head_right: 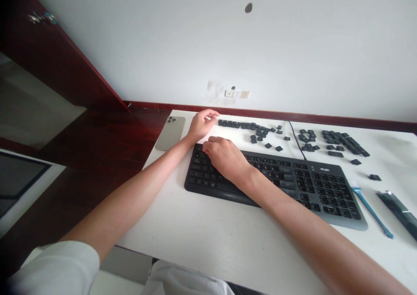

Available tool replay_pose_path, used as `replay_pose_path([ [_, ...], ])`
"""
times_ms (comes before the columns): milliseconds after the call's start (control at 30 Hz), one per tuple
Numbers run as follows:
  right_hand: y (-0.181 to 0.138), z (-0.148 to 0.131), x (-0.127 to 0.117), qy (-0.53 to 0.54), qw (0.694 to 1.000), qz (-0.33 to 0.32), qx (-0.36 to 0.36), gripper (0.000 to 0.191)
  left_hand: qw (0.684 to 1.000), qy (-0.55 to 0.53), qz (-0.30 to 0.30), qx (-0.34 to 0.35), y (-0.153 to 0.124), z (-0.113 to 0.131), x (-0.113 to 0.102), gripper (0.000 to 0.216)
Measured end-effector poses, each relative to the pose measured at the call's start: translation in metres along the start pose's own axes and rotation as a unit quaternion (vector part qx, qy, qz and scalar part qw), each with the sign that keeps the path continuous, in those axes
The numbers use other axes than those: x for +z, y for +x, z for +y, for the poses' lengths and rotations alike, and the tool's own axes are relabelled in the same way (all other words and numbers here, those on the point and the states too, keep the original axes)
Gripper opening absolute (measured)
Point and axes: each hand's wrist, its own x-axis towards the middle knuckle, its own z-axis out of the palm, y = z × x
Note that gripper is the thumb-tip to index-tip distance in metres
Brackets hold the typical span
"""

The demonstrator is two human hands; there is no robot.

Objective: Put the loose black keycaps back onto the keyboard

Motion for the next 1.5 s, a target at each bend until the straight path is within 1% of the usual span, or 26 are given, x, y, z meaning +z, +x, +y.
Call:
replay_pose_path([
  [100, 0.001, 0.001, 0.0, -0.004, 1.0, -0.001, -0.004, 0.026, 1.0, 0.002, 0.003, 0.005, 0.0, -0.002, 0.001, 0.017],
  [300, 0.001, 0.004, 0.0, 0.051, 0.999, 0.007, 0.01, 0.022, 1.0, 0.008, -0.003, 0.009, -0.001, 0.002, -0.001, 0.017],
  [400, 0.003, 0.011, 0.001, 0.104, 0.994, 0.024, 0.008, 0.018, 1.0, 0.015, -0.006, -0.006, -0.001, 0.005, -0.002, 0.018],
  [533, 0.005, 0.025, 0.002, 0.198, 0.98, 0.032, 0.008, 0.015, 1.0, 0.015, -0.007, -0.013, 0.001, 0.008, -0.002, 0.018],
  [667, 0.002, 0.031, 0.004, 0.237, 0.971, 0.039, 0.018, 0.024, 1.0, 0.01, -0.003, -0.017, 0.001, 0.009, -0.003, 0.019],
  [733, 0.0, 0.031, 0.005, 0.236, 0.971, 0.043, 0.02, 0.026, 1.0, 0.008, -0.004, -0.02, 0.001, 0.01, -0.003, 0.019],
  [867, -0.001, 0.028, 0.005, 0.224, 0.973, 0.043, 0.016, 0.022, 1.0, 0.008, -0.005, -0.022, 0.001, 0.01, -0.003, 0.019],
  [1033, 0.002, 0.026, 0.004, 0.153, 0.987, 0.04, -0.005, 0.02, 1.0, 0.001, -0.003, -0.013, 0.001, 0.009, -0.002, 0.018],
  [1233, 0.001, 0.02, 0.003, 0.107, 0.993, 0.035, -0.035, 0.02, 1.0, 0.002, -0.006, -0.011, 0.001, 0.008, -0.002, 0.019],
  [1367, 0.001, 0.018, 0.002, 0.098, 0.994, 0.032, -0.042, 0.019, 1.0, -0.003, -0.002, -0.001, 0.0, 0.007, -0.002, 0.018],
  [1500, 0.002, 0.016, 0.001, 0.084, 0.995, 0.02, -0.041, 0.023, 1.0, 0.003, -0.004, 0.002, 0.0, 0.006, -0.001, 0.017],
])
